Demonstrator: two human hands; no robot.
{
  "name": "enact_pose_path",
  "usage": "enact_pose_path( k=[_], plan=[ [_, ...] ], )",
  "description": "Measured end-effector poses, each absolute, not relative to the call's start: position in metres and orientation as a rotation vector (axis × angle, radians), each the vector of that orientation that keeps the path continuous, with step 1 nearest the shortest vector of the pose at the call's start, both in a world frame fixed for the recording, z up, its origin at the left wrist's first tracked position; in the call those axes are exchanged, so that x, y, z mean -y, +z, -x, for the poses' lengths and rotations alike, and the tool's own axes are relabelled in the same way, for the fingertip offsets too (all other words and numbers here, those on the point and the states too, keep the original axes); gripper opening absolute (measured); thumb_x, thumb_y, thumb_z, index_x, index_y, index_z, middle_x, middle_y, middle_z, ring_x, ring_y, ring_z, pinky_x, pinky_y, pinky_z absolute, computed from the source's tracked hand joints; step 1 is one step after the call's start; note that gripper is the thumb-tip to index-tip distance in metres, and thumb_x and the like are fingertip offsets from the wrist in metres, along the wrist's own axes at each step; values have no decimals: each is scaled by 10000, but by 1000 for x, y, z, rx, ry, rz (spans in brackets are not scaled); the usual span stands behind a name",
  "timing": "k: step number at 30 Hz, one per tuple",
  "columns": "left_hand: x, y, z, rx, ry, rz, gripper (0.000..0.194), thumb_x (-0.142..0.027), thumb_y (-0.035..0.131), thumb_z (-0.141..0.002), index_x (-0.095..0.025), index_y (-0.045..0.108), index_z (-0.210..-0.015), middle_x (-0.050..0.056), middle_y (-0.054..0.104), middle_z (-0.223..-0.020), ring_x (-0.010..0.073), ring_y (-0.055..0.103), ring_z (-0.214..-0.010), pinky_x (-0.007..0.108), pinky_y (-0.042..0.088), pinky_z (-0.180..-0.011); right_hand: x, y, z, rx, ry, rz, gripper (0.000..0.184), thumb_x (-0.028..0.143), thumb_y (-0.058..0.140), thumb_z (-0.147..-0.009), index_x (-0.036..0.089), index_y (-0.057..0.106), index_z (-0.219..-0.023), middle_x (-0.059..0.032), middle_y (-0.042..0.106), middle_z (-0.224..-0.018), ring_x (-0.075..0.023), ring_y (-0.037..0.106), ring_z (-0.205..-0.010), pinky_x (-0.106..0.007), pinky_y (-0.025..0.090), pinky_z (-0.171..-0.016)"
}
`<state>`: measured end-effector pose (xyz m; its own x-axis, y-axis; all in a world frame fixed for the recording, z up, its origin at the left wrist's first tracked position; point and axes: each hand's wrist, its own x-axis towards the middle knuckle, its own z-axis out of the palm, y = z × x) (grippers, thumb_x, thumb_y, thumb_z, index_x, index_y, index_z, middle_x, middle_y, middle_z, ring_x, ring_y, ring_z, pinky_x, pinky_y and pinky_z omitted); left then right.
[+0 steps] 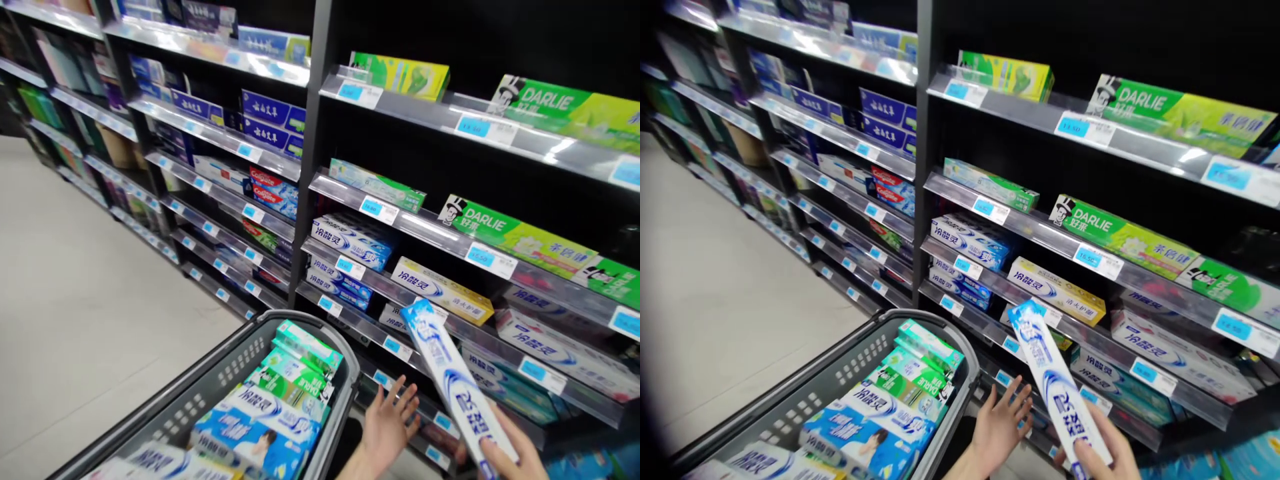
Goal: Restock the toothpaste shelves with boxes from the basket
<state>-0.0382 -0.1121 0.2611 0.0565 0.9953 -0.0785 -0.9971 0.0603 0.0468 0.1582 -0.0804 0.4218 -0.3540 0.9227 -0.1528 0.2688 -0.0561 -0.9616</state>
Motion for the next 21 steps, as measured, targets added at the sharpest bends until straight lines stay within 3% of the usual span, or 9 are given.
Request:
enact_pose_path(
  k=[1, 3, 5, 8, 10, 15, 19, 21],
  plan=[
    [111, 260, 39, -82, 1485, 33, 606, -640, 935, -614, -317, 795, -1108, 18, 737, -1213, 194, 687, -1049, 320, 528, -894, 70, 444, -155, 1772, 1253, 1212, 579, 631, 774, -710, 343, 773, -1212, -160, 800, -848, -406, 776, -675, -464, 593, -421],
    [109, 258, 40, -38, 1450, 57, 514, -553, 930, -661, -302, 798, -1090, 5, 771, -1110, 173, 709, -961, 308, 527, -833, 56, 488, -143, 2048, 738, 1040, 468, 546, 754, -814, 301, 749, -1213, -130, 813, -1043, -352, 804, -801, -402, 656, -546],
    [107, 257, 40, 10, 1426, 71, 467, -488, 914, -689, -282, 799, -1093, 8, 791, -1042, 171, 722, -909, 309, 524, -799, 47, 525, -125, 2198, 145, 817, 443, 494, 705, -898, 283, 689, -1286, -105, 805, -1091, -315, 804, -859, -354, 665, -610],
    [105, 256, 40, 49, 1398, 75, 452, -438, 889, -702, -252, 798, -1104, 33, 803, -995, 186, 737, -873, 309, 514, -749, 32, 560, -90, 2315, -506, 421, 497, 403, 615, -996, 200, 552, -1445, -143, 781, -1121, -290, 789, -863, -346, 657, -673],
    [104, 255, 40, 46, 1393, 69, 436, -433, 879, -694, -253, 798, -1083, 43, 803, -977, 197, 737, -858, 313, 506, -728, 17, 574, -65, 2349, -771, 232, 548, 357, 566, -1030, 131, 462, -1518, -183, 754, -1179, -300, 775, -952, -361, 656, -729],
    [97, 246, 41, 31, 1361, -9, 481, -467, 900, -661, -267, 783, -1083, 36, 794, -975, 188, 717, -858, 315, 474, -736, -19, 590, -11, 2374, -1092, 111, 525, 311, 478, -1063, 35, 445, -1509, -248, 697, -1268, -327, 729, -1072, -411, 648, -836],
    [88, 229, 36, 57, 1361, -112, 581, -521, 915, -675, -250, 762, -1166, 45, 787, -1023, 195, 706, -891, 332, 445, -767, -37, 589, 31, 2509, -1123, 376, 488, 289, 475, -1061, 12, 497, -1462, -261, 690, -1245, -327, 737, -967, -391, 631, -708],
    [83, 219, 33, 62, 1372, -178, 584, -537, 904, -701, -247, 759, -1186, 60, 785, -1042, 213, 707, -910, 338, 431, -777, -48, 590, 52, 2566, -1001, 559, 450, 294, 509, -1056, 26, 549, -1416, -254, 700, -1220, -314, 741, -919, -374, 615, -717]
  ],
)
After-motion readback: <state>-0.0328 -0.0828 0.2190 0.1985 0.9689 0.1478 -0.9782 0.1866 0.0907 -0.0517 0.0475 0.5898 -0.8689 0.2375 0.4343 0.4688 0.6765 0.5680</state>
